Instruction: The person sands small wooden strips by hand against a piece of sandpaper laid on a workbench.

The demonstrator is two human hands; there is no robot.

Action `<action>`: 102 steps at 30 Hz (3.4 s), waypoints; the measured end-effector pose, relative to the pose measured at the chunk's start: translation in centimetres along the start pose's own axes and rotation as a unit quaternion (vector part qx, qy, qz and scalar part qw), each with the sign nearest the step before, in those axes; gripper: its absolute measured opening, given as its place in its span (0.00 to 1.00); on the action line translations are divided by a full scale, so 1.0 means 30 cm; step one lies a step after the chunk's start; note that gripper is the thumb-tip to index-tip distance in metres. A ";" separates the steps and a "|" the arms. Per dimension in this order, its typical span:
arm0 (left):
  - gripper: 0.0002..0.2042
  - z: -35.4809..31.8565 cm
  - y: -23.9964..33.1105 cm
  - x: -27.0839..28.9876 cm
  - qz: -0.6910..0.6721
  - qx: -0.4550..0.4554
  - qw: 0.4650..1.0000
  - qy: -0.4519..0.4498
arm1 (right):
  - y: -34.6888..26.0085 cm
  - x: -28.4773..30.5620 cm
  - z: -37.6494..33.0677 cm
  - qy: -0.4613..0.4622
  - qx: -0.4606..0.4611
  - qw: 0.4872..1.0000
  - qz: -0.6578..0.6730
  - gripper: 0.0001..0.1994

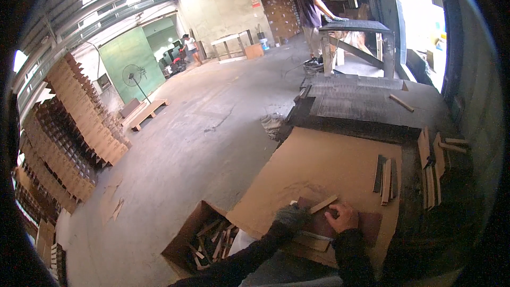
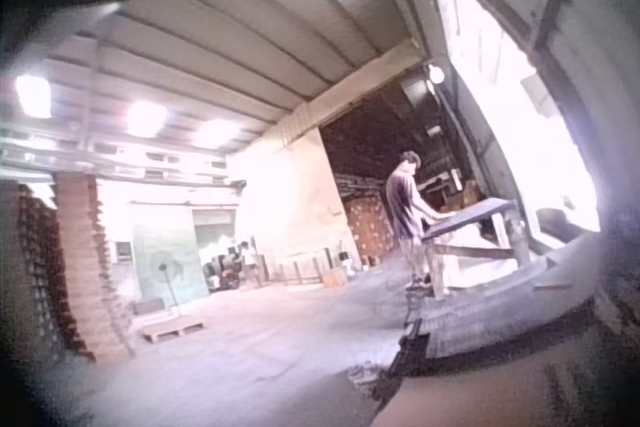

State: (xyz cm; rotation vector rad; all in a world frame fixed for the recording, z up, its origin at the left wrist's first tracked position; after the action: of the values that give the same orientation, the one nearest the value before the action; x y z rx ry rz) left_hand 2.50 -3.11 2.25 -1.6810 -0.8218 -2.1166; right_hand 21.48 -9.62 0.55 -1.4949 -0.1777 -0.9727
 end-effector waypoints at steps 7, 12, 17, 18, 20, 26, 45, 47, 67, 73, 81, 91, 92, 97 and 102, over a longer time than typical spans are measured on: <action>0.19 -0.133 -0.022 -0.019 -0.052 -0.030 0.997 -0.039 | 0.057 -0.018 0.012 0.044 0.047 0.997 -0.032 0.15; 0.23 -0.147 -0.047 -0.038 0.033 -0.002 0.990 -0.140 | 0.017 -0.019 -0.009 0.022 -0.001 0.998 -0.066 0.14; 0.26 0.149 -0.034 -0.052 0.036 -0.003 0.995 -0.095 | 0.064 -0.049 -0.006 0.069 0.046 0.993 -0.083 0.14; 0.25 0.146 -0.008 -0.042 0.037 -0.013 0.995 -0.087 | 0.060 -0.036 -0.008 0.069 0.049 0.994 -0.075 0.14; 0.25 0.090 0.015 -0.032 0.036 -0.051 0.996 -0.056 | 0.044 -0.003 -0.012 0.044 0.022 0.997 -0.051 0.14; 0.23 -0.268 -0.005 -0.045 0.033 -0.013 0.985 -0.166 | 0.021 -0.002 -0.023 -0.055 -0.049 0.997 -0.035 0.16; 0.33 -0.794 -0.493 0.179 0.131 0.446 0.877 0.119 | 0.022 -0.056 -0.015 -0.025 -0.068 0.997 0.039 0.17; 0.35 -0.776 -0.485 0.176 0.223 0.490 0.842 0.022 | 0.028 -0.012 -0.010 -0.029 -0.075 0.997 0.011 0.17; 0.19 0.902 0.338 -0.258 0.057 -0.122 0.983 -0.120 | 0.225 -0.161 0.049 -0.006 -0.037 0.998 -0.056 0.22; 0.20 0.833 0.301 -0.253 -0.013 -0.020 0.994 -0.104 | 0.559 -0.294 0.066 -0.008 -0.061 0.996 -0.066 0.26; 0.14 0.545 0.035 -0.101 -0.031 -0.071 0.993 -0.092 | 0.118 -0.145 0.041 -0.026 0.029 0.992 -0.117 0.24; 0.29 -0.134 -0.052 0.047 0.049 -0.007 0.980 -0.192 | 0.014 -0.030 -0.010 0.030 -0.027 0.999 0.003 0.14; 0.29 -0.112 -0.035 0.047 0.116 -0.057 0.976 -0.174 | 0.029 -0.027 -0.005 0.045 -0.008 0.999 -0.015 0.14; 0.23 0.173 -0.023 -0.033 0.070 -0.002 0.982 -0.173 | 0.035 -0.047 0.001 0.056 0.011 0.998 -0.040 0.14; 0.19 -0.050 -0.027 -0.023 0.026 -0.190 0.979 0.071 | 0.042 -0.010 0.003 0.083 0.027 0.993 -0.081 0.13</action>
State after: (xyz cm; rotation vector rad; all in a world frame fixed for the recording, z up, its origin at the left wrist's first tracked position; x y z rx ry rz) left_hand 1.04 -3.47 1.18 -1.6734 -0.3415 -2.4372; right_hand 22.14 -9.67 -0.57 -1.3594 -0.2056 -1.2084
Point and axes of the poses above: each hand's wrist, its own z-axis towards the middle knuckle, its own x-axis out of the back of the hand, y = z × x, the point moved 3 cm from there along z, towards the middle knuckle, and after that the axes turned 14 degrees about -x, right-handed, at the moved point
